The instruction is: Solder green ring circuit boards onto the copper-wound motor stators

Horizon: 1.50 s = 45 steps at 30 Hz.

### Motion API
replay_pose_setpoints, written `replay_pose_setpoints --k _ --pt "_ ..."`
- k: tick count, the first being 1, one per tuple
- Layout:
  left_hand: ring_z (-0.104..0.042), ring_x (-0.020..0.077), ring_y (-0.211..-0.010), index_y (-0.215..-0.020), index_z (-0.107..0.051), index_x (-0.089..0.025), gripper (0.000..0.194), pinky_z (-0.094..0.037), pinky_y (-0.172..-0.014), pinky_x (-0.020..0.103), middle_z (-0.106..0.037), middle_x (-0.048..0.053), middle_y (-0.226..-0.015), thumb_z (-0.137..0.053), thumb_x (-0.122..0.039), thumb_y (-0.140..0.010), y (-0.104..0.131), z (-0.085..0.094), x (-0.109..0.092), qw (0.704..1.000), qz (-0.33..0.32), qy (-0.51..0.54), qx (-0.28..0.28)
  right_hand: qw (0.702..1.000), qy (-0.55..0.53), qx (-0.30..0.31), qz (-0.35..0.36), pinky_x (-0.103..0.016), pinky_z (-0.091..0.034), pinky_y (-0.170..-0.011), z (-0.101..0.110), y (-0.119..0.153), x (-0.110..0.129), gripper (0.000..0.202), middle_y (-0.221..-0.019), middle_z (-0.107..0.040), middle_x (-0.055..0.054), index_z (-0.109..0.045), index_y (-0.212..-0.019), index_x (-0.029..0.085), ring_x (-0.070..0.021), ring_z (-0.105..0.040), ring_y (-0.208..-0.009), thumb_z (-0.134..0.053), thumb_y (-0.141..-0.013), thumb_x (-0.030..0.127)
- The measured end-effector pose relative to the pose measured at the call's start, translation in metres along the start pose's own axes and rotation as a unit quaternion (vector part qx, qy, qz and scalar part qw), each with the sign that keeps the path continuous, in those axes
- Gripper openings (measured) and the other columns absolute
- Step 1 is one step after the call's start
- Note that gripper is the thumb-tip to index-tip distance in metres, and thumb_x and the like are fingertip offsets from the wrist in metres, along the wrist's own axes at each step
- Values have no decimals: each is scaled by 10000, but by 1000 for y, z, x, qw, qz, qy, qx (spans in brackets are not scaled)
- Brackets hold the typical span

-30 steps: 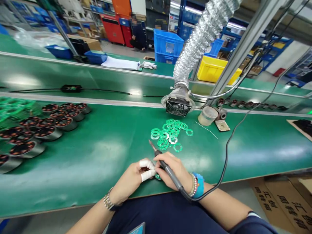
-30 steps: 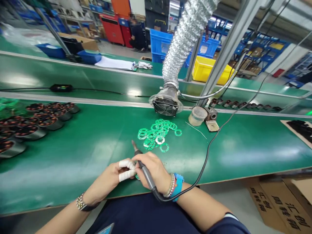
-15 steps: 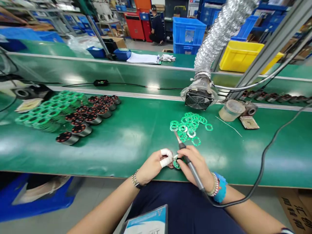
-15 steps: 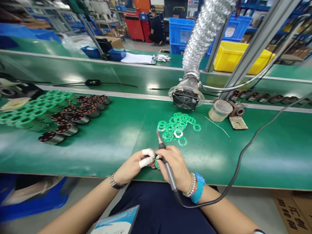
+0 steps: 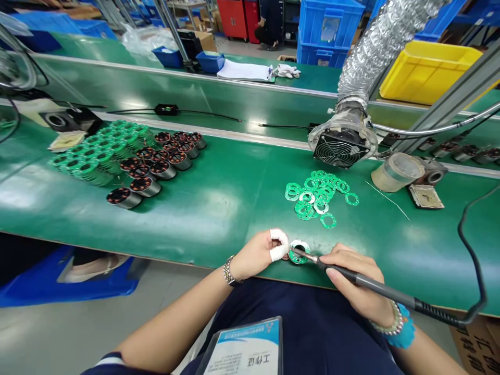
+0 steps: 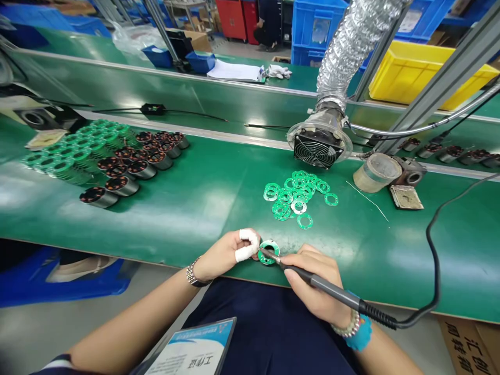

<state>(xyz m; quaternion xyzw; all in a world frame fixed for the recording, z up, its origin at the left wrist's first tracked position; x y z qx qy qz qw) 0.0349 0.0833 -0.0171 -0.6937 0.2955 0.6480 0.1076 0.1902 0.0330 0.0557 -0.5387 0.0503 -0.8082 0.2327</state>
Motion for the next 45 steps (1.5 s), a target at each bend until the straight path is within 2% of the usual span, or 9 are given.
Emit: replay_pose_setpoints --k 9,15,17,21,24,29,36,41,45 --pt "-511 107 -634 -651 -495 -140 154 -419 -651 246 -496 -14 -673 -608 -235 -697 -1 1 0 1000 3 2 -5 1000 -5 4 5 -281 -434 -576 -1 -3 3 214 -748 -619 -29 -638 -974 185 -140 -529 -641 -540 -814 82" --pt "-502 108 -630 -652 -500 -142 158 -416 -646 246 -497 -15 -662 -624 -236 -685 -1 1 1 1000 -3 16 -2 999 36 -11 13 -272 -487 -644 5 -4 -2 213 -767 -633 -24 -598 -1040 202 -148 -597 -700 -534 -849 134" --pt "-502 107 -631 -652 -501 -141 159 -414 -644 244 -498 -14 -665 -625 -235 -685 -1 0 2 1000 -3 15 -1 998 60 15 26 -273 -504 -711 -2 -10 -6 200 -843 -646 -38 -576 -1041 206 -155 -620 -778 -518 -864 135" --pt "-499 100 -626 -641 -496 -141 169 -411 -646 237 -501 -18 -650 -627 -233 -695 -2 -1 1 1000 -13 9 1 985 67 148 59 -332 -468 -902 -28 -23 -15 296 -1117 -579 -92 -481 -1135 201 -197 -549 -1059 -536 -849 148" --pt "-521 105 -633 -669 -511 -142 179 -432 -670 248 -516 -18 -650 -636 -262 -712 1 2 4 1000 -1 14 -11 980 64 185 43 -326 -473 -892 -37 -27 -22 340 -1131 -566 -85 -449 -1165 210 -186 -555 -1037 -543 -844 152" --pt "-593 146 -749 -892 -586 -143 211 -460 -760 296 -623 37 -807 -584 -325 -785 15 12 16 997 39 15 -64 990 81 116 14 -320 -497 -832 -35 -19 -27 352 -1073 -585 -81 -458 -1159 211 -196 -585 -953 -575 -828 184" --pt "-556 112 -648 -749 -623 -129 175 -455 -683 254 -603 1 -680 -666 -295 -711 15 1 11 998 32 21 -51 993 115 13 -15 -347 -494 -854 -37 -7 -30 368 -1091 -580 -95 -453 -1153 201 -213 -576 -991 -598 -814 200" --pt "-518 84 -575 -677 -559 -123 240 -464 -595 236 -541 -20 -643 -705 -311 -657 9 -8 8 997 53 47 -33 993 115 1 3 -343 -483 -861 -35 -10 -22 366 -1098 -578 -98 -459 -1157 197 -210 -567 -999 -592 -816 191" --pt "-511 81 -559 -669 -541 -127 270 -462 -582 233 -525 -28 -614 -716 -331 -639 7 -9 9 996 59 55 -25 996 85 -1 24 -330 -476 -802 -35 -18 -15 205 -957 -573 -68 -522 -1035 206 -188 -550 -912 -503 -848 124"
Point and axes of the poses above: each hand's wrist, its own y-axis away from the middle knuckle, its own z-axis out of the back of the hand, x = y × z, the point moved 7 cm from there along -y, towards the middle knuckle
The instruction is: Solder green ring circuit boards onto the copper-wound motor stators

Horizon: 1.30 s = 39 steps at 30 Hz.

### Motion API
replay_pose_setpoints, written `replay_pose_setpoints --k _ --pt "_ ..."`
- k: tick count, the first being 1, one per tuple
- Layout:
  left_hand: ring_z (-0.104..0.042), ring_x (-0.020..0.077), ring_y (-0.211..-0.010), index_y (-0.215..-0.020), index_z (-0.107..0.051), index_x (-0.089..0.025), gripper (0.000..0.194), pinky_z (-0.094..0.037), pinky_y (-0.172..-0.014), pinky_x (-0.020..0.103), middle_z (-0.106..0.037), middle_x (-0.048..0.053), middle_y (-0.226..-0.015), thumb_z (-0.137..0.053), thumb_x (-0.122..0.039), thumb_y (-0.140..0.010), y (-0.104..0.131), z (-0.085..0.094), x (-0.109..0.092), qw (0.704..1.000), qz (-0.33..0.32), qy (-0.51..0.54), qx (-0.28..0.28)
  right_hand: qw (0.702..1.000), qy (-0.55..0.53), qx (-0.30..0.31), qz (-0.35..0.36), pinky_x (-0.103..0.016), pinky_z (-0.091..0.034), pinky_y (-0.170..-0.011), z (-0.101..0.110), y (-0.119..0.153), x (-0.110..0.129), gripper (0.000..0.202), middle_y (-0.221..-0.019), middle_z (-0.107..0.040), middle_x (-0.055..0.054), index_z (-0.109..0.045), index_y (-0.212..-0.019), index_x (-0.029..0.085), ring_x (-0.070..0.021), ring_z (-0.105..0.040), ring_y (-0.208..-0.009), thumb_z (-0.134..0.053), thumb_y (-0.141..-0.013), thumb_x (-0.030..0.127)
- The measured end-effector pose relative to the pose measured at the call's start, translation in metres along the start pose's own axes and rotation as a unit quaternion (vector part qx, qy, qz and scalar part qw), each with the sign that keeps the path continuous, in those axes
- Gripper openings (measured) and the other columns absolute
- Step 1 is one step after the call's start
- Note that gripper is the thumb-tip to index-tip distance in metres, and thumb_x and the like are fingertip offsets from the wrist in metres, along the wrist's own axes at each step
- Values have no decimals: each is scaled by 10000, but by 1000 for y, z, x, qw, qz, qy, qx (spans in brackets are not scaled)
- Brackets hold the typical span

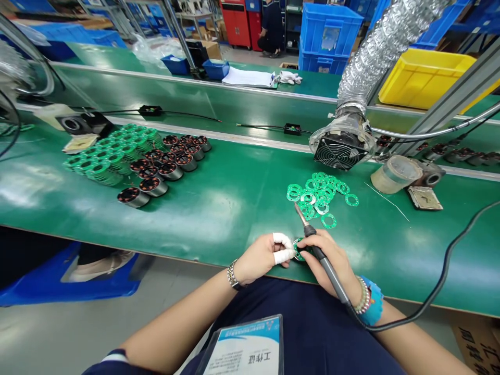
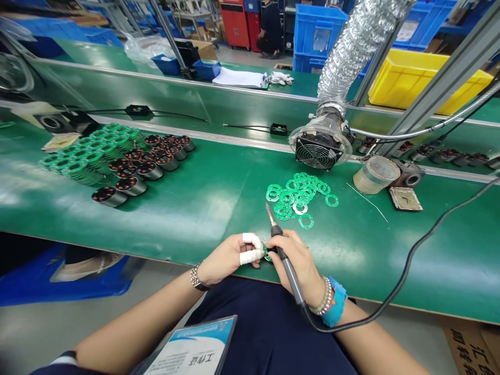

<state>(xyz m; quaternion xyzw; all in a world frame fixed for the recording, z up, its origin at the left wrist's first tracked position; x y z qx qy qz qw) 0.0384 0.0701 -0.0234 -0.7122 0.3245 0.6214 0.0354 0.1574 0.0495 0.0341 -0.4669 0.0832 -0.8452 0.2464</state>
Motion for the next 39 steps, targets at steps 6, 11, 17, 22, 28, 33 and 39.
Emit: replay_pose_setpoints --k 6,11,17,22,28,33,39 --pt "-535 92 -564 -690 -557 -121 298 -458 -602 243 -555 -17 -612 -726 -360 -635 2 2 0 1000 1 -2 -7 1000 -21 6 4 -310 -461 -744 -10 -8 2 212 -847 -535 -42 -500 -1020 209 -176 -519 -814 -485 -836 104" --pt "-571 112 -616 -708 -549 -124 309 -473 -655 266 -576 -5 -647 -707 -384 -658 4 0 2 1000 0 28 -4 1000 6 -7 -1 -337 -451 -733 -11 -7 6 220 -828 -533 -45 -494 -1023 204 -192 -506 -813 -463 -835 94" --pt "-591 122 -634 -693 -549 -121 264 -478 -671 272 -591 8 -655 -700 -336 -673 3 2 5 1000 16 22 -3 998 4 -62 -31 -326 -454 -742 18 0 7 144 -813 -563 -38 -550 -937 206 -188 -534 -818 -525 -823 121" --pt "-600 122 -640 -698 -555 -128 232 -469 -683 267 -607 7 -646 -698 -309 -676 4 3 5 1000 24 14 1 998 -36 -50 2 -295 -457 -622 37 15 15 252 -731 -587 -26 -582 -1060 210 -162 -549 -681 -542 -828 121" --pt "-603 126 -645 -681 -559 -131 204 -463 -688 262 -615 7 -641 -693 -285 -676 3 5 5 1000 23 1 0 998 -57 -26 14 -306 -461 -567 47 20 23 240 -716 -615 -48 -647 -982 175 -166 -552 -633 -527 -796 82" --pt "-603 127 -651 -676 -555 -134 183 -458 -685 255 -614 3 -640 -686 -262 -671 3 5 5 1000 28 -3 -3 997 -74 -6 0 -298 -439 -537 42 21 23 234 -689 -607 -48 -651 -970 168 -163 -529 -615 -530 -793 73" --pt "-603 129 -641 -684 -557 -136 169 -455 -674 254 -616 5 -639 -674 -258 -680 4 5 4 1000 26 -15 -10 998 -70 -1 -1 -296 -442 -528 41 19 23 215 -665 -604 -47 -655 -956 169 -165 -533 -601 -520 -806 97"
Point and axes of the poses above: each hand's wrist, its own y-axis away from the middle knuckle, its own z-axis out of the back of the hand, x = y × z, the point moved 7 cm from there along -y, towards the middle knuckle
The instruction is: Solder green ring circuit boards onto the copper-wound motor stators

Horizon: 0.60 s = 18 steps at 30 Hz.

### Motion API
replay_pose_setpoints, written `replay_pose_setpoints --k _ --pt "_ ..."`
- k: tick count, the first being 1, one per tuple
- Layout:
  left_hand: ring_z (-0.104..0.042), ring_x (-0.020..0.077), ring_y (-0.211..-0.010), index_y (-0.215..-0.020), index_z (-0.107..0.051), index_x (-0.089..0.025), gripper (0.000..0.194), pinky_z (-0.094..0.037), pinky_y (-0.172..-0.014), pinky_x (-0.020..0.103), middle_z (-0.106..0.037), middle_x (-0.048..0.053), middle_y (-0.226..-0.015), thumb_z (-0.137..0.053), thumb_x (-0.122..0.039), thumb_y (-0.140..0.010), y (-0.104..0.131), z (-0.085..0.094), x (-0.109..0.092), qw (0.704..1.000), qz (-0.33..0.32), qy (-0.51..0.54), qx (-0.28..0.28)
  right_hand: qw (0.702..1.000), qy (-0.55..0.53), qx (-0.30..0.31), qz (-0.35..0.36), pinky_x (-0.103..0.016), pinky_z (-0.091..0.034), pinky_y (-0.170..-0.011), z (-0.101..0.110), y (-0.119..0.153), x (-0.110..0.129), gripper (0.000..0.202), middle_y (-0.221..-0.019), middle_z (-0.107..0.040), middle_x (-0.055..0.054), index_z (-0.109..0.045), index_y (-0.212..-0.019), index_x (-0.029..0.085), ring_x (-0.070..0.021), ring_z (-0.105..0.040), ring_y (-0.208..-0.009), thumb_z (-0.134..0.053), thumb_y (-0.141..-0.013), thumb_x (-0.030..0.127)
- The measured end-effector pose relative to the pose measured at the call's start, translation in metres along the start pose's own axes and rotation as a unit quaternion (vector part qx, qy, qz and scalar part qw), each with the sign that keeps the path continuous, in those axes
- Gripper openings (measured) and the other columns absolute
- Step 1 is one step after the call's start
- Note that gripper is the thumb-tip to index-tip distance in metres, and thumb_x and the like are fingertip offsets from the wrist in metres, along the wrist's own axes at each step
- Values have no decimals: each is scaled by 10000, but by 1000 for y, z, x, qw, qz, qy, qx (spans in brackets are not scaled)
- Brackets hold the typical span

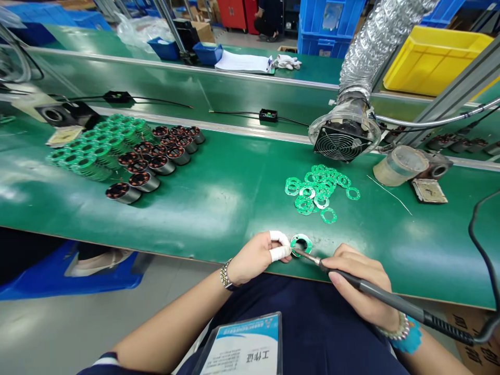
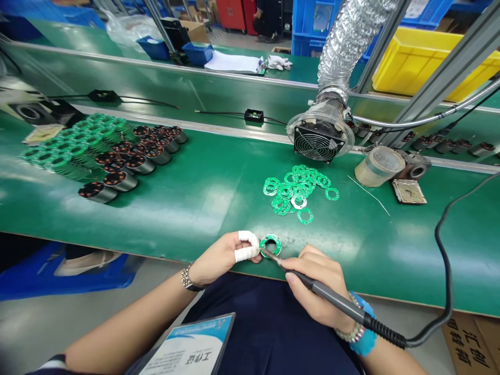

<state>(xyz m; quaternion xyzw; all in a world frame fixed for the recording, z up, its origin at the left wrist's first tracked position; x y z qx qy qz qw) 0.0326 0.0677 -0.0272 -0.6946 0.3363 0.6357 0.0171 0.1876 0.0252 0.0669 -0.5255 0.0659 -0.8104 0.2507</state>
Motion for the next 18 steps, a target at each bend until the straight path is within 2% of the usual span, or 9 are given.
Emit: replay_pose_setpoints --k 8,12,14,16,18 --pt "-599 124 -625 -657 -551 -135 144 -450 -663 242 -610 3 -621 -651 -236 -679 -1 0 -1 1000 2 -11 -1 1000 6 0 13 -307 -455 -543 2 1 3 214 -677 -610 -52 -648 -973 167 -169 -546 -613 -522 -814 100" --pt "-594 122 -623 -654 -547 -131 144 -452 -665 246 -605 6 -622 -648 -231 -673 0 -1 -2 1000 3 -7 -3 999 29 -1 22 -290 -491 -597 5 -2 -4 249 -748 -628 -42 -591 -1068 188 -157 -580 -663 -539 -838 111" --pt "-594 123 -624 -660 -545 -130 153 -455 -666 250 -599 5 -623 -652 -238 -670 0 -1 -2 1000 5 -3 -4 998 50 30 32 -284 -514 -666 0 -8 -11 245 -819 -642 -44 -559 -1085 200 -157 -611 -742 -525 -858 113" --pt "-595 125 -629 -669 -543 -130 163 -461 -675 259 -594 4 -632 -655 -249 -670 -1 -1 -3 1000 2 0 -1 992 58 100 51 -309 -512 -809 -12 -16 -20 250 -1013 -627 -75 -526 -1104 199 -177 -600 -945 -504 -870 113" --pt "-598 130 -638 -676 -536 -135 166 -469 -683 269 -592 7 -649 -647 -259 -685 -1 -2 -2 1000 -7 -8 8 981 52 177 68 -336 -470 -920 -26 -21 -28 289 -1180 -555 -96 -484 -1146 194 -189 -529 -1104 -489 -871 106"
Point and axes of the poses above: each hand's wrist, its own y-axis away from the middle knuckle, its own z-axis out of the back of the hand, x = y × z, the point moved 7 cm from there along -y, towards the middle knuckle
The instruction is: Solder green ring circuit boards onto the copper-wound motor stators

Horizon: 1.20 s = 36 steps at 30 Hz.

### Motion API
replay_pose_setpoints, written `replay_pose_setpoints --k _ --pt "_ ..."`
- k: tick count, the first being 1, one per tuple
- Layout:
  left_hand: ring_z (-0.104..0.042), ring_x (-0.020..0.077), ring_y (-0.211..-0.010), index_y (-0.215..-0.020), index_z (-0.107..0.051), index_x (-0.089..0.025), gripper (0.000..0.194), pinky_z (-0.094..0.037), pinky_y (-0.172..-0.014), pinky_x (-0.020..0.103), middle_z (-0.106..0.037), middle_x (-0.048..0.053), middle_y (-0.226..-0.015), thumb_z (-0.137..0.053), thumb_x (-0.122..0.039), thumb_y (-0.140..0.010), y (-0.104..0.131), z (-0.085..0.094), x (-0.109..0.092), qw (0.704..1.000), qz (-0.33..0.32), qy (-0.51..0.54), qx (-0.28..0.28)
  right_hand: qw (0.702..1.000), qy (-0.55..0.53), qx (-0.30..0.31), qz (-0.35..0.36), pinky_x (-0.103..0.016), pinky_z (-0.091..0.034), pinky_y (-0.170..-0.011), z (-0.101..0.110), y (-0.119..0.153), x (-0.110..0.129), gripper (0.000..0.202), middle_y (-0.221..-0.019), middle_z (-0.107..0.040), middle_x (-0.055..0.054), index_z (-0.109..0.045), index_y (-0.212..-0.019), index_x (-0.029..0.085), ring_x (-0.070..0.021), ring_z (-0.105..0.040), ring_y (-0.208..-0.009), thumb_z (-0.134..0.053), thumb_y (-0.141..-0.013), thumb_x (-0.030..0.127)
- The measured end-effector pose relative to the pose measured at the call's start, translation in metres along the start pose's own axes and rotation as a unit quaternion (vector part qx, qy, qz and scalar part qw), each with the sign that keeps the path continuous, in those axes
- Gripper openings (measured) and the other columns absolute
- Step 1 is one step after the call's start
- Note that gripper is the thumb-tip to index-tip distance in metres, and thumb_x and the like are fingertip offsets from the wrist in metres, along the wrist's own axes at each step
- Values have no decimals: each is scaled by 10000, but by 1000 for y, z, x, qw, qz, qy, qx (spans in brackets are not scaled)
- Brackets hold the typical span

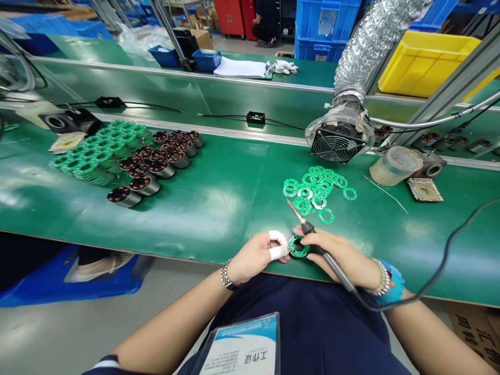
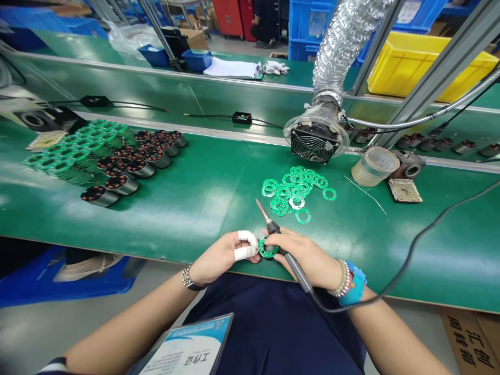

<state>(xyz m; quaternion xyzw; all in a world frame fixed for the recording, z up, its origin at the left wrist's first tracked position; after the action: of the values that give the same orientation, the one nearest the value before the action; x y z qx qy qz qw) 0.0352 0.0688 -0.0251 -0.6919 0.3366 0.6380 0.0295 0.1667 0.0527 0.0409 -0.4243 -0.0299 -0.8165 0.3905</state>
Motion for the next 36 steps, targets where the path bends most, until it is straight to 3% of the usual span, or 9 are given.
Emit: replay_pose_setpoints --k 4,6,10,12,14,27,29,33,36 --pt "-603 146 -703 -755 -542 -152 105 -475 -683 270 -614 36 -744 -560 -250 -787 10 4 -9 977 -125 -166 -40 1000 -1 28 -12 -331 -476 -904 -8 -5 -11 309 -1153 -566 -93 -457 -1163 196 -183 -553 -1057 -509 -867 122" --pt "-596 151 -724 -819 -561 -153 94 -463 -677 266 -629 56 -792 -523 -238 -829 21 -1 -17 906 -243 -338 -73 999 9 -4 -34 -331 -490 -860 -7 -3 -13 327 -1095 -585 -92 -454 -1168 192 -190 -573 -998 -542 -857 147" --pt "-566 154 -641 -847 -577 -143 134 -431 -585 271 -631 50 -721 -471 -221 -874 36 -29 -18 701 -426 -568 -71 996 21 -66 -63 -323 -501 -802 -6 3 -11 355 -1044 -588 -88 -454 -1170 192 -192 -587 -924 -576 -838 166" --pt "-551 155 -627 -815 -579 -151 151 -417 -557 271 -624 37 -695 -454 -204 -882 37 -37 -17 635 -468 -609 -74 994 21 -81 -68 -321 -499 -808 -7 5 -10 357 -1051 -584 -82 -455 -1173 202 -189 -585 -928 -574 -839 166" --pt "-540 154 -628 -801 -579 -156 159 -409 -548 270 -625 31 -690 -446 -186 -883 36 -40 -18 604 -486 -627 -77 993 18 -88 -76 -317 -496 -812 -9 6 -12 363 -1053 -582 -79 -458 -1177 207 -187 -585 -928 -576 -836 164" --pt "-508 163 -650 -817 -575 -169 165 -401 -562 285 -611 32 -712 -424 -171 -883 36 -39 -25 558 -497 -665 -14 990 21 -113 -86 -314 -499 -795 -10 9 -12 346 -1041 -594 -84 -472 -1158 196 -190 -591 -917 -583 -831 185" --pt "-512 160 -661 -805 -568 -157 199 -409 -578 284 -620 41 -734 -393 -170 -897 36 -37 -26 576 -495 -651 -18 989 20 -115 -86 -315 -499 -803 -10 9 -12 344 -1041 -596 -85 -472 -1158 197 -191 -593 -924 -582 -832 188" --pt "-533 143 -725 -883 -546 -145 196 -424 -619 260 -631 58 -834 -353 -162 -912 38 -25 -29 666 -479 -569 -63 989 19 -122 -83 -330 -496 -835 -10 9 -10 339 -1051 -596 -89 -472 -1161 200 -201 -589 -963 -578 -838 205" --pt "-520 145 -684 -898 -548 -157 173 -400 -575 262 -615 44 -782 -378 -183 -907 37 -25 -25 655 -464 -594 -54 988 22 -124 -90 -325 -499 -829 -10 10 -11 334 -1047 -598 -86 -477 -1158 203 -198 -592 -955 -575 -840 209"
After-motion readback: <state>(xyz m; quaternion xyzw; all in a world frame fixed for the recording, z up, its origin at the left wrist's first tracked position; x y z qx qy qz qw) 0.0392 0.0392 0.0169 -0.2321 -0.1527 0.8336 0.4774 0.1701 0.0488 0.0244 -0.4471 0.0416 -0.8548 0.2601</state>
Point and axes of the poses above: each hand's wrist, its own y-axis away from the middle knuckle, its own z-axis out of the back of the hand, x = y × z, the point moved 7 cm from there along -y, towards the middle knuckle
